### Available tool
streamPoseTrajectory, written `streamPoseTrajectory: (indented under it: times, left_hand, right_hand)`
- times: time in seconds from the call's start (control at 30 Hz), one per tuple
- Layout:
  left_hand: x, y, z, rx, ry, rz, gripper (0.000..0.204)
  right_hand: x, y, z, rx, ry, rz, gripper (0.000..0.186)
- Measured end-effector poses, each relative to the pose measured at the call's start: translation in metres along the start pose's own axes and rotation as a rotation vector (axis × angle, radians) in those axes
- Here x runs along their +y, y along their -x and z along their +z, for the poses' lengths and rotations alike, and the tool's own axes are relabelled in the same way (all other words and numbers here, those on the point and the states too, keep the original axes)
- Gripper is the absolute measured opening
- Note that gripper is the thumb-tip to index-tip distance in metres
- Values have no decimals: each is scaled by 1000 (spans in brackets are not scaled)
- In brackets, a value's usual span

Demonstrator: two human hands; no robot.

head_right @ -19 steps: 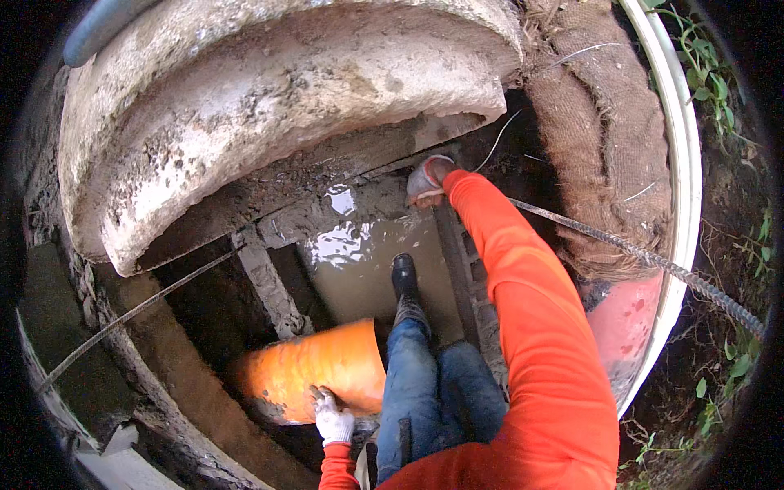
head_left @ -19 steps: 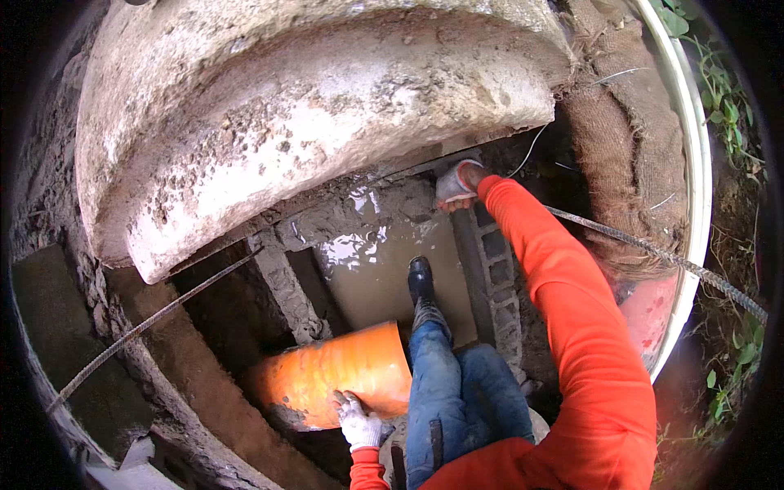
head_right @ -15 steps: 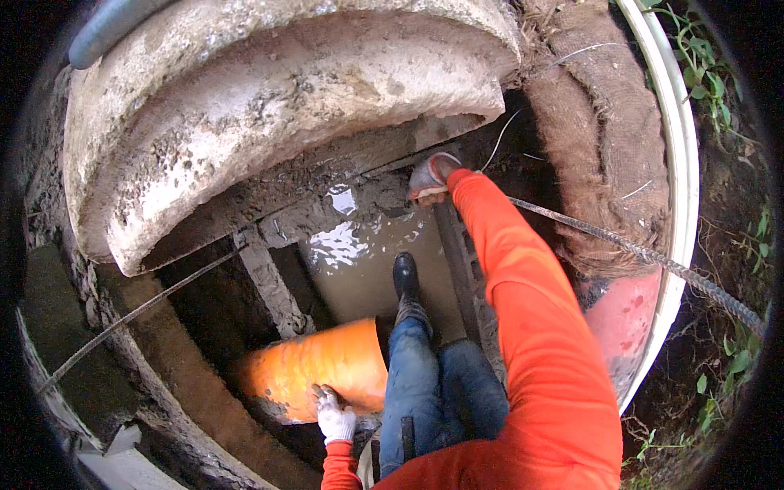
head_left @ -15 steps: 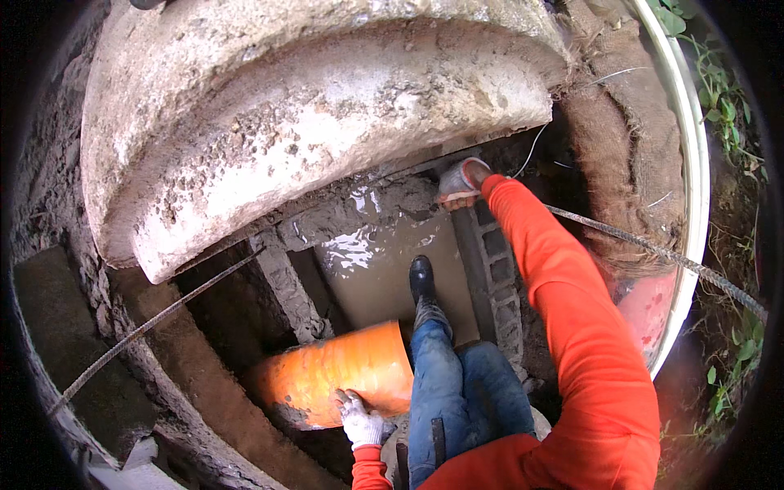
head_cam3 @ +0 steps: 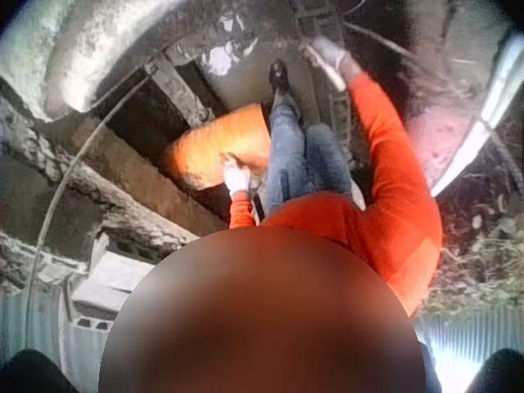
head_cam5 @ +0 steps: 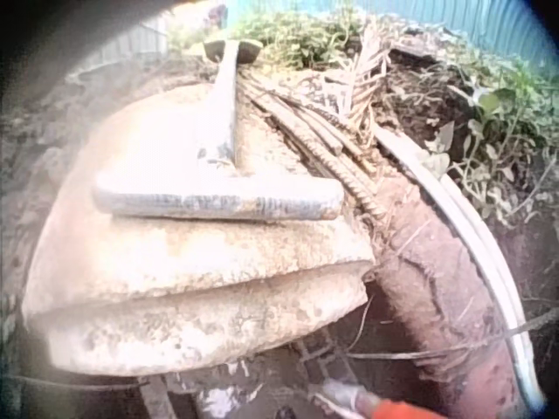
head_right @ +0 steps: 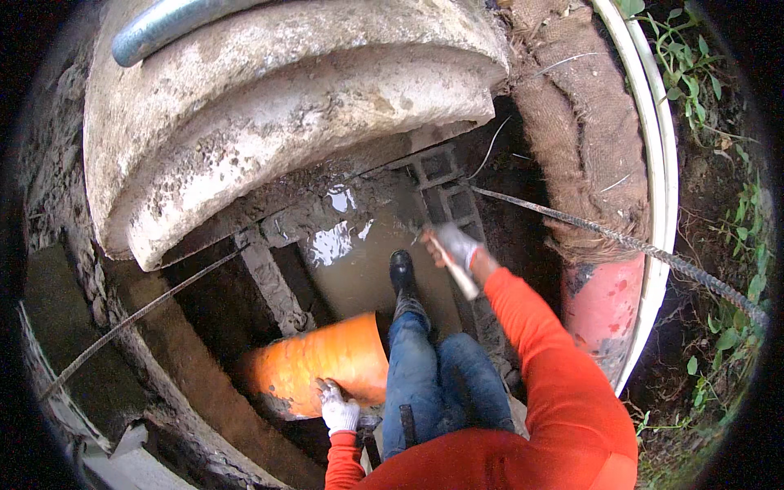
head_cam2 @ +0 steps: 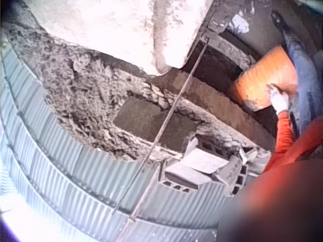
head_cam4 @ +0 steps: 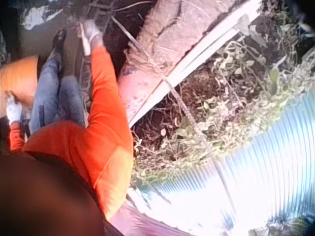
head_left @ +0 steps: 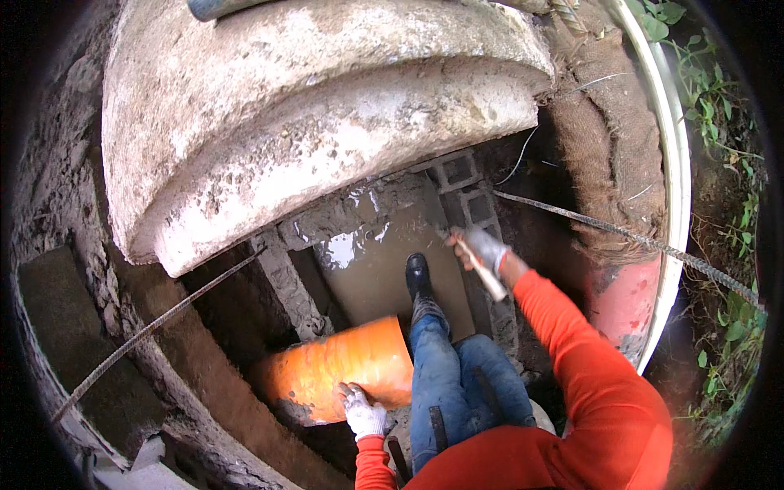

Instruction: The person scoops wet cement from a mixing container with a trowel and applies it to the interior walls of a large pipe. The person repeatedly smooths the cement along the pipe's inner surface and around a red pipe section.

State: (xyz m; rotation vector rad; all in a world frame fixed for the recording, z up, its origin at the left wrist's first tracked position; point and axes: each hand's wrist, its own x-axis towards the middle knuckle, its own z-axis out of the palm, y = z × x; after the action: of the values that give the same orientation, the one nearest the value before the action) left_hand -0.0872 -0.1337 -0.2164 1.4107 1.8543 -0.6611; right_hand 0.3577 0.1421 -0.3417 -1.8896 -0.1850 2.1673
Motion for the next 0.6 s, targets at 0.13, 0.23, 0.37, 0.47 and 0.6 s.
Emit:
streamPoseTrajectory:
  times: [0.13,0.23,0.37,0.47,0.6]
  left_hand:
    - [-5,2,0,-10,13,0,83]
    - [-1,-1,-2,-14,24,23,84]
    - [-11,-3,6,-30,-15,19,86]
    - [0,-1,-3,-13,12,1,79]
    - [4,1,-9,-8,30,-12,78]
  right_hand:
    - [64,2,47,-59,-442,52,42]
    - [79,-32,73,-116,-714,-17,44]
    - [56,-49,104,-38,-572,71,31]
    - [46,-2,116,-59,-221,-16,26]
    - [53,-1,104,104,77,-12,30]
